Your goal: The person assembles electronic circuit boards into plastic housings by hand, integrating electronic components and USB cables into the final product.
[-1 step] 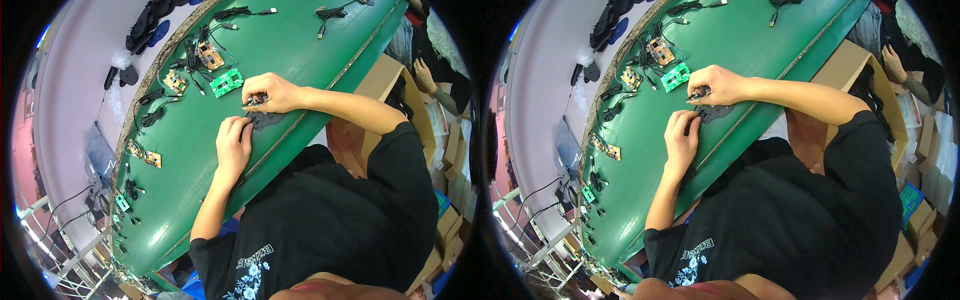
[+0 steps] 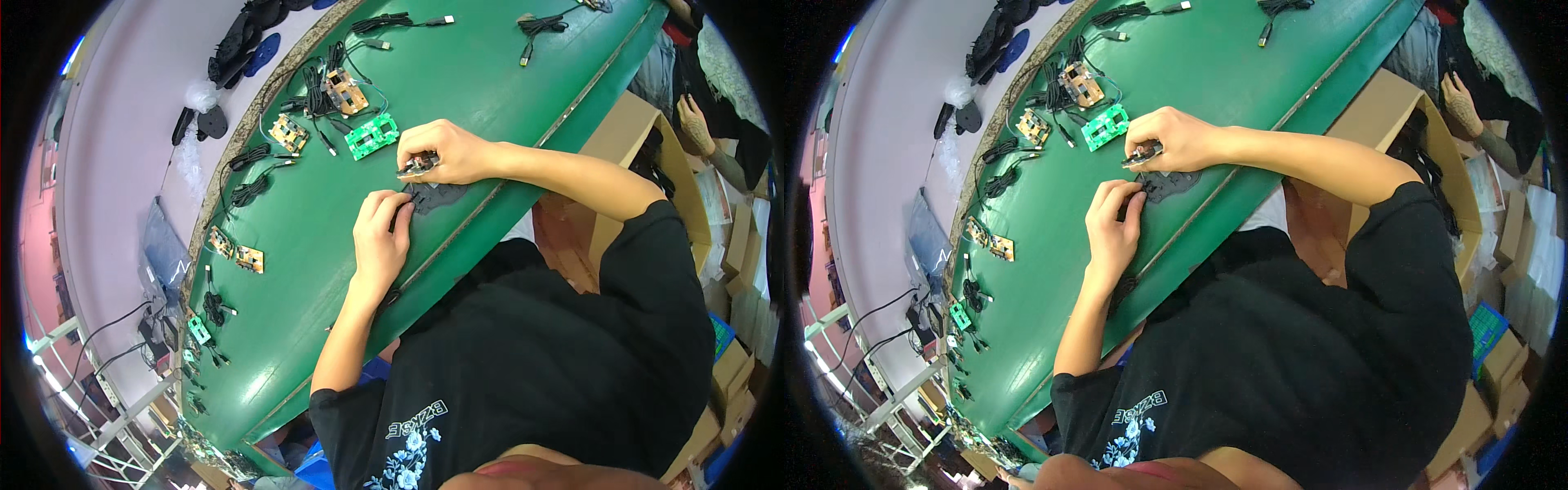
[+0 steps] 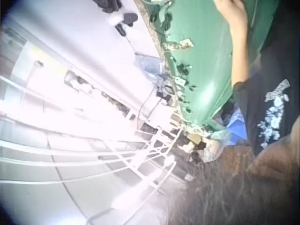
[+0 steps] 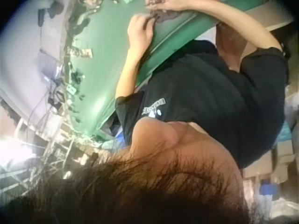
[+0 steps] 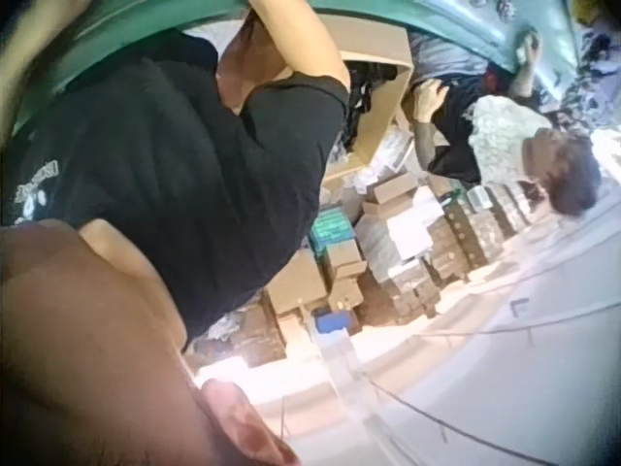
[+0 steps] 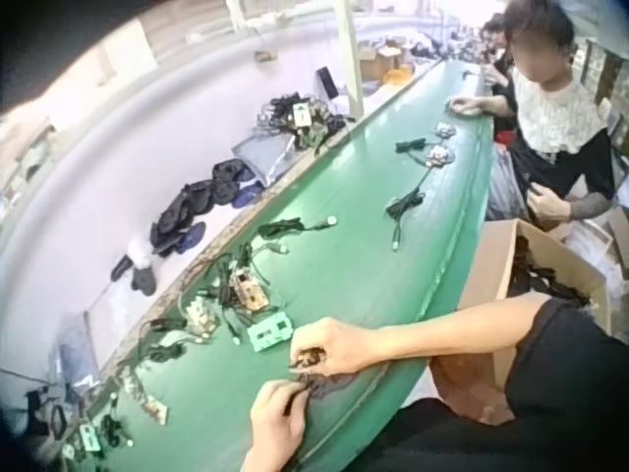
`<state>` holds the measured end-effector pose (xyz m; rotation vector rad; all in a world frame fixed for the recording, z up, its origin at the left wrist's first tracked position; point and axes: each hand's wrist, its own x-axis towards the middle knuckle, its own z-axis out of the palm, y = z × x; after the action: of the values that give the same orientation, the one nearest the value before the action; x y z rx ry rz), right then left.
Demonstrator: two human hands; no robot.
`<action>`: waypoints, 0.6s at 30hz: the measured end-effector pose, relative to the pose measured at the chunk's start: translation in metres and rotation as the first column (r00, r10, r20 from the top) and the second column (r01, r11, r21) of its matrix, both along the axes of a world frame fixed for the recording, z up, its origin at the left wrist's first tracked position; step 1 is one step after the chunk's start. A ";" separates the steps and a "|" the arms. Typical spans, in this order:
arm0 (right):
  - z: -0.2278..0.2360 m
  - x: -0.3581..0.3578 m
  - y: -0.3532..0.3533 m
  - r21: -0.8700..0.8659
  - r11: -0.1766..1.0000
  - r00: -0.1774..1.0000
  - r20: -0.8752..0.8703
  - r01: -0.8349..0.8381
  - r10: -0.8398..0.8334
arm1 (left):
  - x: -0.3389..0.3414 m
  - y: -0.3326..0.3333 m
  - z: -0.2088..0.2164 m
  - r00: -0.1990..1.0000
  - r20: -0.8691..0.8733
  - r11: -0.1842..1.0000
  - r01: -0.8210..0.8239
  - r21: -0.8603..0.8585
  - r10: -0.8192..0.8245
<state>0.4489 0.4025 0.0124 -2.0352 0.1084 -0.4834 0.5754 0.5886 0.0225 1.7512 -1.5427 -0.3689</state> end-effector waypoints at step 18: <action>0.047 0.038 -0.010 -0.404 0.847 0.812 -0.581 -0.346 0.055 | -0.003 -0.007 0.014 0.998 0.006 0.996 0.059 0.063 -0.060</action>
<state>0.4868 0.3922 0.0592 -2.6119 0.1128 0.2744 0.5728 0.5811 0.0365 1.7589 -1.6072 -0.4451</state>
